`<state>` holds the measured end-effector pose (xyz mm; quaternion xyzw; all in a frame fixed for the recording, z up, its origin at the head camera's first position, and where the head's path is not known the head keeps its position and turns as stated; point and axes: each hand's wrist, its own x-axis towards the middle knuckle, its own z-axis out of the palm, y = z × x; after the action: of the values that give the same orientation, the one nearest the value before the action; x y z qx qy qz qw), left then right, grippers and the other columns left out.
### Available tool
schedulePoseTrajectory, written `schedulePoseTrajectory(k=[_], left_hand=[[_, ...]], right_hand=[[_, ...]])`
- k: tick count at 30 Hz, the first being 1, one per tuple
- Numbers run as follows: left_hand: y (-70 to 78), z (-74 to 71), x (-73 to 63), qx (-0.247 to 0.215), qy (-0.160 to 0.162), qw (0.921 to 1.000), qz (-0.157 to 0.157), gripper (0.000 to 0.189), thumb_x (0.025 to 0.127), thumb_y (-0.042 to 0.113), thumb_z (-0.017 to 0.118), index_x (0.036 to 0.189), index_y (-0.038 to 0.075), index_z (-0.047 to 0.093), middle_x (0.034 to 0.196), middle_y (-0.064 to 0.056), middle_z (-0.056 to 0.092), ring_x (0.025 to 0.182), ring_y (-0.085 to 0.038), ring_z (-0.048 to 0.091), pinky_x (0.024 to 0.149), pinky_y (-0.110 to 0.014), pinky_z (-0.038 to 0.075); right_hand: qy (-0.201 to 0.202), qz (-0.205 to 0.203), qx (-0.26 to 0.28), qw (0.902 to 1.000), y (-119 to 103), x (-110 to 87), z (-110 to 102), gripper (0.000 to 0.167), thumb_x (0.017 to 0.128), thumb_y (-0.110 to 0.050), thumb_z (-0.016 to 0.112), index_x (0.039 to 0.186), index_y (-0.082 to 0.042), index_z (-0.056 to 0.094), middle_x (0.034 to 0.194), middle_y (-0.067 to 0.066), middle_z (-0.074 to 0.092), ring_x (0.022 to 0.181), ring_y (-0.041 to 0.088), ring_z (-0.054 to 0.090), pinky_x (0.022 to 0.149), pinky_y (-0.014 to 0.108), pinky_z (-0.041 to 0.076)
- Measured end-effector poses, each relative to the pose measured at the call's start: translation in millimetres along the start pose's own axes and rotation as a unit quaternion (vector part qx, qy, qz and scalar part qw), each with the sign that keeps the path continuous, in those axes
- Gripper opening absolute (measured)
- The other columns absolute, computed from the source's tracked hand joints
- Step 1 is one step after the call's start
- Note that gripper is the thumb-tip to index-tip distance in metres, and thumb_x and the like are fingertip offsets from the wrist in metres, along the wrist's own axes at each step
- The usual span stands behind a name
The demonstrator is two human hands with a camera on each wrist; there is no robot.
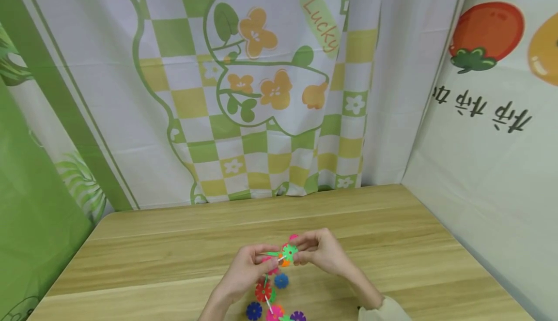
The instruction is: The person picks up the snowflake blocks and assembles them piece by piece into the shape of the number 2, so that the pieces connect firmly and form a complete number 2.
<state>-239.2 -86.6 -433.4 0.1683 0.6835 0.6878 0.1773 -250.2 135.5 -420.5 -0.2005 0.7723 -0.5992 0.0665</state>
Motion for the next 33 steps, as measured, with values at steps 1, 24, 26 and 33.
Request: schedulePoseTrajectory(k=[1,24,26,33], left_hand=[[-0.2,0.4,0.2,-0.005,-0.001,1.0,0.0,0.038,0.092,0.005,0.062,0.125,-0.012,0.053,0.089,-0.017,0.07,0.065,-0.013,0.063,0.052,-0.018,0.05],[1.3,-3.7,-1.6,-0.013,-0.023,0.9995,-0.019,0.046,0.092,0.016,0.066,0.127,-0.009,0.053,0.093,-0.016,0.071,0.074,-0.015,0.066,0.059,-0.019,0.052],[1.9,-4.1,-1.9,-0.003,-0.031,0.9993,-0.021,0.043,0.092,0.019,0.066,0.124,-0.009,0.056,0.091,-0.015,0.071,0.068,-0.011,0.064,0.055,-0.017,0.049],[3.3,-4.4,-3.6,-0.018,-0.069,0.997,-0.03,0.043,0.095,0.018,0.061,0.128,-0.01,0.053,0.094,-0.018,0.068,0.063,-0.013,0.063,0.053,-0.02,0.052]], right_hand=[[0.001,0.002,0.004,1.0,0.1,-0.1,0.3,0.027,0.078,0.004,0.074,0.103,0.012,0.066,0.085,0.021,0.069,0.073,0.032,0.069,0.064,0.036,0.059],[-0.029,0.048,0.128,0.9902,1.4,-0.8,4.2,0.027,0.083,0.007,0.067,0.108,0.015,0.059,0.086,0.02,0.068,0.071,0.019,0.069,0.07,0.035,0.059],[-0.038,0.056,0.138,0.9881,1.4,-1.9,4.3,0.027,0.084,0.005,0.067,0.109,0.014,0.059,0.086,0.018,0.069,0.073,0.02,0.069,0.072,0.037,0.058],[-0.058,0.074,0.158,0.983,3.6,-2.8,3.9,0.027,0.087,0.0,0.066,0.11,0.013,0.058,0.088,0.018,0.07,0.075,0.023,0.07,0.072,0.036,0.058]])
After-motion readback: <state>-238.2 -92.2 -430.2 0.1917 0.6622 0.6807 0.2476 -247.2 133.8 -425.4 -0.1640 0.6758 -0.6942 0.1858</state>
